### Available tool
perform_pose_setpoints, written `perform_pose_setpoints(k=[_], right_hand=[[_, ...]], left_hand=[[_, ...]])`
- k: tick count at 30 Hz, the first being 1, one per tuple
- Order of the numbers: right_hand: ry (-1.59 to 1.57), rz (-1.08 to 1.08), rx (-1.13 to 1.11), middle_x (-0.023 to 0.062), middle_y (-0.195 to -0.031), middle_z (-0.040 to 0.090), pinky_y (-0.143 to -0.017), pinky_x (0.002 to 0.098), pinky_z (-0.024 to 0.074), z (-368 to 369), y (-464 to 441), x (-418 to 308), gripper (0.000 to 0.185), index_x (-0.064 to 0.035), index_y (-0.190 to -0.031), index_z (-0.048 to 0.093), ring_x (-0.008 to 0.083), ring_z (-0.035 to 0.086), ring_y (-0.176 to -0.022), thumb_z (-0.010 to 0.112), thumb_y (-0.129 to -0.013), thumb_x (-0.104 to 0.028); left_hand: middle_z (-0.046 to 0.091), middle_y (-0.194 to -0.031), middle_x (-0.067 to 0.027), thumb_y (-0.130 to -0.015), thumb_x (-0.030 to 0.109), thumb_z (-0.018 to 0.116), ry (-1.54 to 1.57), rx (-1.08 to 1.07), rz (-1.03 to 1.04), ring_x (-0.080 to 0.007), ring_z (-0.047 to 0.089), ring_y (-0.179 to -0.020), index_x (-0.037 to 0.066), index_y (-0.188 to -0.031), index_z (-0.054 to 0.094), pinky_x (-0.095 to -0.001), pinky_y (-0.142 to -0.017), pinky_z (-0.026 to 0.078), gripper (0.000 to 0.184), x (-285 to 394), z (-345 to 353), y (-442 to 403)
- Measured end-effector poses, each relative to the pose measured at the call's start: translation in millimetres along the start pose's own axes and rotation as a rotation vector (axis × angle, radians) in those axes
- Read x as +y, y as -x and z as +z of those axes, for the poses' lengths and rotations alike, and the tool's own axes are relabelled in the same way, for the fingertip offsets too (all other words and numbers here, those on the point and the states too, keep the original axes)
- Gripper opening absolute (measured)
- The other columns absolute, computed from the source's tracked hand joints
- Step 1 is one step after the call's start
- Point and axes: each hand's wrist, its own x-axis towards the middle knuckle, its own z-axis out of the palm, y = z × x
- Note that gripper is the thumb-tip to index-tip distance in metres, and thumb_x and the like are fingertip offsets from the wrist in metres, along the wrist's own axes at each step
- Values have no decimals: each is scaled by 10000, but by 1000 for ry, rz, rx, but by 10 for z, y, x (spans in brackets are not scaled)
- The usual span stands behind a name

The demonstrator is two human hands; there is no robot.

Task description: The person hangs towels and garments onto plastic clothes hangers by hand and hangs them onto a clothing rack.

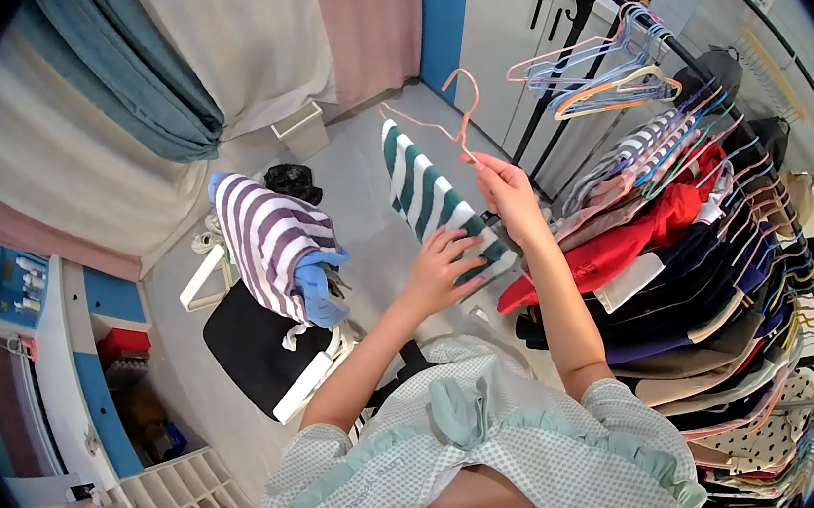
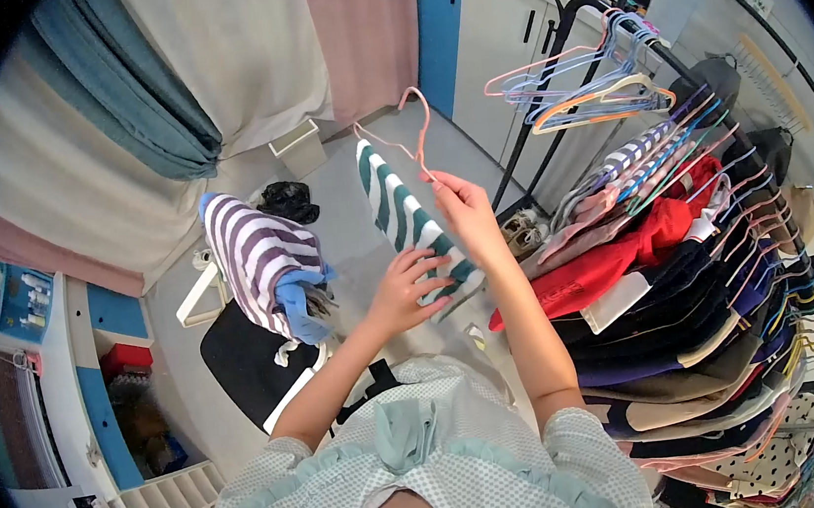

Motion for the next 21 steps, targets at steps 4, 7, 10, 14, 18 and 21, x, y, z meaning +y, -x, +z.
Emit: perform_pose_setpoints(k=[4,7,10,14,18,21], right_hand=[[-148,53,25,-101,-606,306,-422,163,157,75,-26,34,270,-50,-1127,559,-1,226,-492,477,-898,-166],[-165,44,-6,-100,-607,298,-424,161,155,134,-15,52,276,-49,-1137,553,-1,222,-492,477,-895,-159],[-212,40,-31,-98,-611,294,-426,158,156,142,16,47,278,-48,-1140,552,-4,229,-502,478,-894,-155],[-170,22,46,-94,-614,293,-428,154,160,37,-7,31,287,-28,-1149,541,-3,236,-508,469,-899,-151],[-186,-1,54,-106,-612,314,-430,163,171,-49,-9,2,280,-56,-1135,561,-6,245,-499,480,-894,-173],[-203,15,78,-98,-617,326,-440,162,188,-44,14,-12,281,-52,-1141,553,-1,260,-511,477,-894,-163]], left_hand=[[585,-901,6,-598,225,731,34,61,-162,-203,584,-811,122,-791,604,-322,-634,478,254,298,16,-109],[569,-818,2,-640,170,698,-34,114,-173,-188,584,-694,121,-800,588,-310,-546,469,200,385,124,-126],[562,-769,-2,-670,124,665,-47,117,-216,-194,582,-670,116,-821,581,-322,-539,467,173,322,248,1],[560,-730,-8,-675,88,642,-9,58,-236,-203,584,-636,107,-823,570,-324,-532,469,166,260,291,141],[577,-756,-19,-684,69,627,88,26,-249,-217,597,-679,98,-830,573,-319,-552,475,159,317,232,122],[591,-816,-48,-707,71,606,182,91,-302,-237,602,-755,84,-862,577,-309,-619,479,159,423,138,-20]])
